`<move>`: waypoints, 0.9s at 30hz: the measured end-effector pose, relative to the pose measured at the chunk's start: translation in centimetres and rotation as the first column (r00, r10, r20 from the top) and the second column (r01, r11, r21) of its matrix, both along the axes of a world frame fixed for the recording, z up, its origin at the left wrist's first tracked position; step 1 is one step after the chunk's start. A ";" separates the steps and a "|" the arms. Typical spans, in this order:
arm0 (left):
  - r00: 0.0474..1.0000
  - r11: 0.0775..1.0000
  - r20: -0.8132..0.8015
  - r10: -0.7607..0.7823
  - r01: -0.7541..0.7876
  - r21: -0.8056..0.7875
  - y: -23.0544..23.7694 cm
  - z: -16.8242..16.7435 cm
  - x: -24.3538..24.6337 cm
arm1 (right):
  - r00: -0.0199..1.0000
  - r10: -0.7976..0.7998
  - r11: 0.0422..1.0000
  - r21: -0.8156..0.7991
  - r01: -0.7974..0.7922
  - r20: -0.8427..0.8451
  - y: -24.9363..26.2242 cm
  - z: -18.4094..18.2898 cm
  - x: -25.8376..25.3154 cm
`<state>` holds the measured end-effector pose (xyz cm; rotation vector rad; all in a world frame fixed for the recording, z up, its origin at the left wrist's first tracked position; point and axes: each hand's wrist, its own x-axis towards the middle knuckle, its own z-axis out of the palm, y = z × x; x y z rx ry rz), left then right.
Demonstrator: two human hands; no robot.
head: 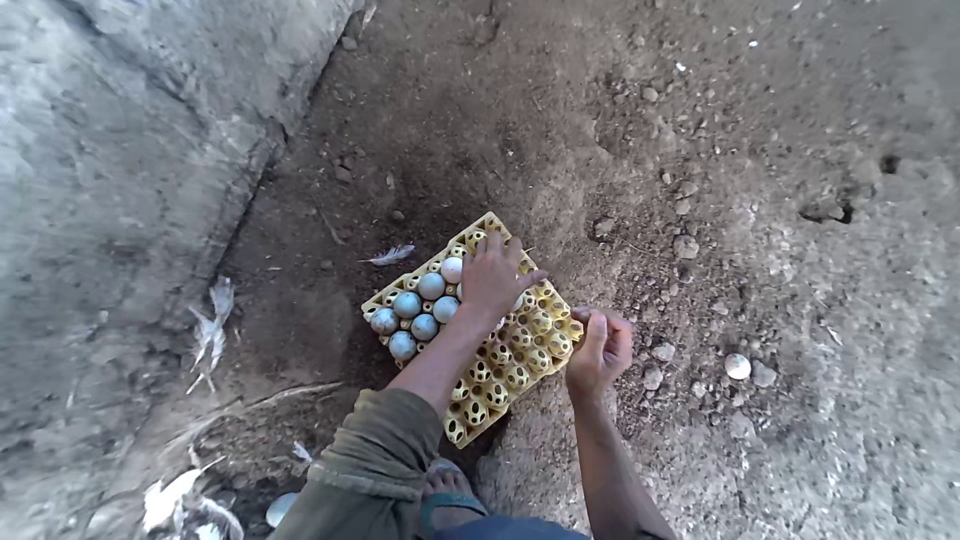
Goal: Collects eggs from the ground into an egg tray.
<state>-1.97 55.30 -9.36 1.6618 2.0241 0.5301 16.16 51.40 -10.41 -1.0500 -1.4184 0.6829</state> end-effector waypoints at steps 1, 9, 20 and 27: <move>0.998 0.996 0.047 0.042 -0.046 0.071 -0.7 0.3 -0.7 | 1.000 0.030 0.999 0.016 -0.030 0.005 0.0 0.4 -0.2; 0.962 0.956 0.190 0.197 -0.232 0.182 -16.6 0.0 -13.5 | 0.700 0.714 0.699 -0.046 -0.714 0.001 -4.5 3.2 -6.5; 0.704 0.543 -0.052 0.708 -0.591 -0.597 -46.2 -3.7 -19.2 | -0.644 0.748 -0.255 -0.825 -0.505 0.163 -24.3 -7.3 -25.1; 0.525 0.313 0.006 0.851 -0.498 -0.809 -50.4 -8.9 -11.8 | -0.792 0.468 -0.100 -0.866 -0.489 0.393 -32.3 -12.2 -26.8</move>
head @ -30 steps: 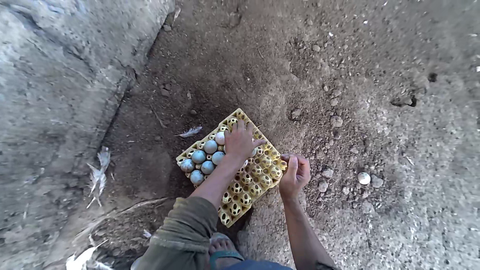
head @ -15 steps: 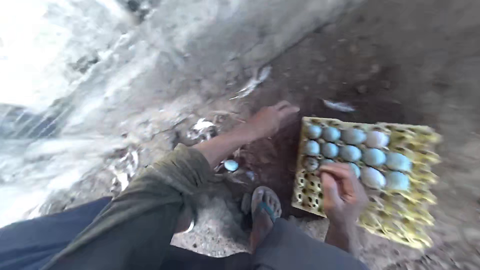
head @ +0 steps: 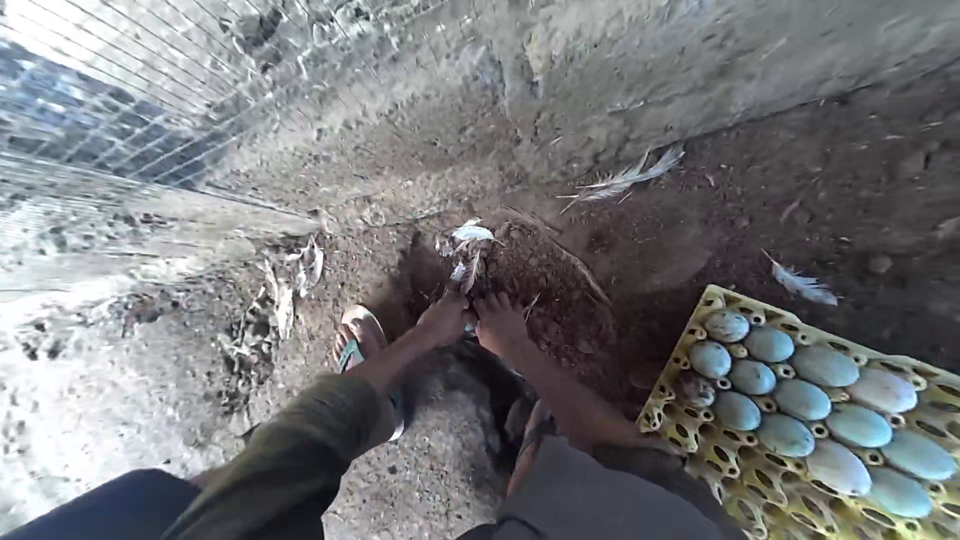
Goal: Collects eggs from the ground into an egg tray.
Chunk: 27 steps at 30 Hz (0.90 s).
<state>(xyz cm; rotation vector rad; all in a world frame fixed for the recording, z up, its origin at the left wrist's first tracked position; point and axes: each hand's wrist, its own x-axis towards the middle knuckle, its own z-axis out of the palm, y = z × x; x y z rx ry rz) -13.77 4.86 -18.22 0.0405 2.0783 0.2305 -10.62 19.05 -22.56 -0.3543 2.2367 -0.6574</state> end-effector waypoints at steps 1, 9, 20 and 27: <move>0.999 0.999 0.001 0.033 -0.033 -0.016 0.4 -0.3 0.6 | 1.000 0.005 1.000 0.017 -0.005 0.004 -0.1 -0.3 0.2; 0.998 0.967 -0.015 0.064 -0.066 -0.247 2.9 -0.5 0.8 | 0.992 -0.095 0.995 -0.019 0.094 -0.078 3.9 1.1 6.9; 0.984 0.955 0.084 -0.160 0.176 -0.240 4.5 -0.8 -2.1 | 0.871 -0.427 0.802 -0.344 0.488 0.242 8.6 3.9 7.5; 0.957 0.993 0.279 -0.075 0.046 0.110 13.3 4.8 -8.2 | 0.258 -0.956 0.173 -0.438 0.882 0.141 24.9 15.1 10.4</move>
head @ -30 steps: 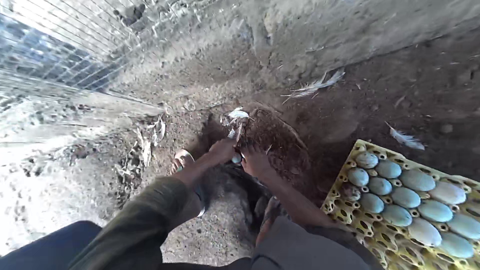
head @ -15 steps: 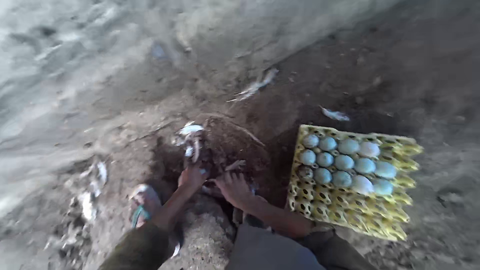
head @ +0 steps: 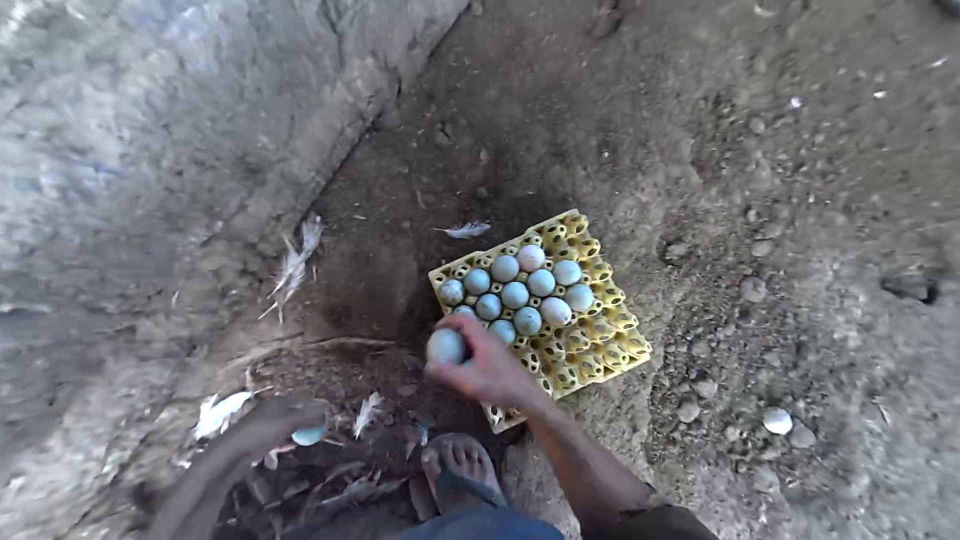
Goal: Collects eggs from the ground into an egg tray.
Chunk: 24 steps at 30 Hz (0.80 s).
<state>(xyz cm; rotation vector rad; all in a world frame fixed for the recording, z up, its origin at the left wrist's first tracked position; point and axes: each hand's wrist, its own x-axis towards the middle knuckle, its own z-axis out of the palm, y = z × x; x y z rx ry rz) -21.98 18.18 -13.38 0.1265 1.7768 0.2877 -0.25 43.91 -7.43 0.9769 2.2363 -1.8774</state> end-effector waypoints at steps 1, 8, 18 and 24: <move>1.000 0.998 0.012 0.007 -0.008 0.055 1.6 0.9 -0.3 | 0.993 -0.108 0.987 0.119 0.103 0.036 2.8 0.8 0.8; 0.996 0.903 0.079 0.035 -0.065 0.425 10.1 4.2 0.1 | 0.884 -0.388 0.766 0.625 0.152 0.261 16.9 -1.1 2.8; 0.953 0.740 0.256 0.161 -0.288 0.608 14.1 5.2 3.5 | 0.802 -0.591 0.681 0.481 0.553 -0.084 21.8 -3.3 3.9; 0.991 0.641 0.114 0.075 -0.135 0.756 21.8 6.9 8.6 | 0.685 -0.646 0.526 0.454 0.719 -0.337 21.7 -5.1 6.1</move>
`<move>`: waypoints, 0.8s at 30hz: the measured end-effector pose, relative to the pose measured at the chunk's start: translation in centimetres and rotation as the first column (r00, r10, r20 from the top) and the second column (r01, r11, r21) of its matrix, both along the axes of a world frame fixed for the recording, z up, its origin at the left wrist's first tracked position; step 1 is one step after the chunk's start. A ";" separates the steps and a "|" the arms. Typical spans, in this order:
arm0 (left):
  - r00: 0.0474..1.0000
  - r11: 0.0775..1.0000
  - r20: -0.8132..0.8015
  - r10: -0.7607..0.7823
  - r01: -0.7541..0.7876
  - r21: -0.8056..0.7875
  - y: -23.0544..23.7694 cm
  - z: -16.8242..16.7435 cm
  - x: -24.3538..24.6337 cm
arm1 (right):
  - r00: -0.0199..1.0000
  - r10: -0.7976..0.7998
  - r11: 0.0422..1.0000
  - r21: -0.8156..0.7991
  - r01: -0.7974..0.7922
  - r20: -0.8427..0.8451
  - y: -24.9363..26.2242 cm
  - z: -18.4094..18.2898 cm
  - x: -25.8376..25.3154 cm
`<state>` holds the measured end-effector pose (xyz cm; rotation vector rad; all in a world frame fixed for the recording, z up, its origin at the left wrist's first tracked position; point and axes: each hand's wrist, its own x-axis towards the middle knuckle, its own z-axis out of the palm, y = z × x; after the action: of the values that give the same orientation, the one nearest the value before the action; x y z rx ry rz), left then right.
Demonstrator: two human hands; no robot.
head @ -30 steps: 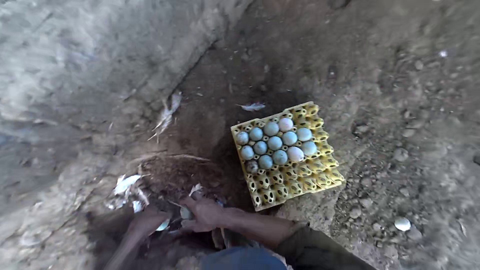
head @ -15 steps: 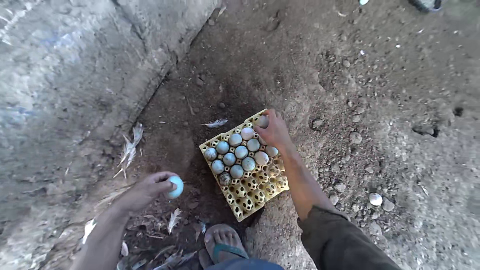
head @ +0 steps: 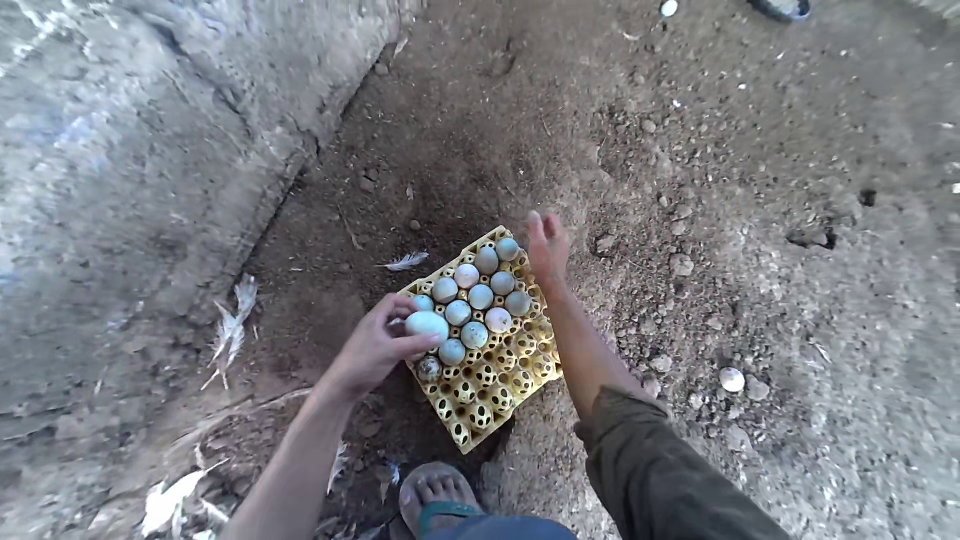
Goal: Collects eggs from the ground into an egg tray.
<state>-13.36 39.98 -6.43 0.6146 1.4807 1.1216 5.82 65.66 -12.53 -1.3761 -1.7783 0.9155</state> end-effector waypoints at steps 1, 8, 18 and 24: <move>0.998 1.000 -0.058 -0.012 0.013 0.015 2.0 0.2 1.1 | 0.998 -0.046 0.999 0.010 0.047 -0.038 -0.5 0.5 1.1; 0.730 0.928 -0.640 -0.241 0.366 0.068 15.2 -1.8 8.4 | 0.966 -0.253 0.967 -0.009 0.253 -0.057 -6.6 1.4 9.7; 0.705 0.942 -0.640 0.307 -0.323 0.096 5.8 -4.9 7.2 | 0.899 0.249 0.892 -0.448 -0.068 0.360 -3.7 -0.2 11.7; 0.826 0.682 -0.388 0.408 -0.559 -0.472 -3.3 -8.7 8.8 | 0.779 0.456 0.774 -0.624 -0.110 0.429 -2.7 -0.7 8.9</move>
<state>-4.56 36.68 -15.11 -0.0920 2.1758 0.9224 14.77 63.01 -13.27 -1.9293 -2.3382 1.4123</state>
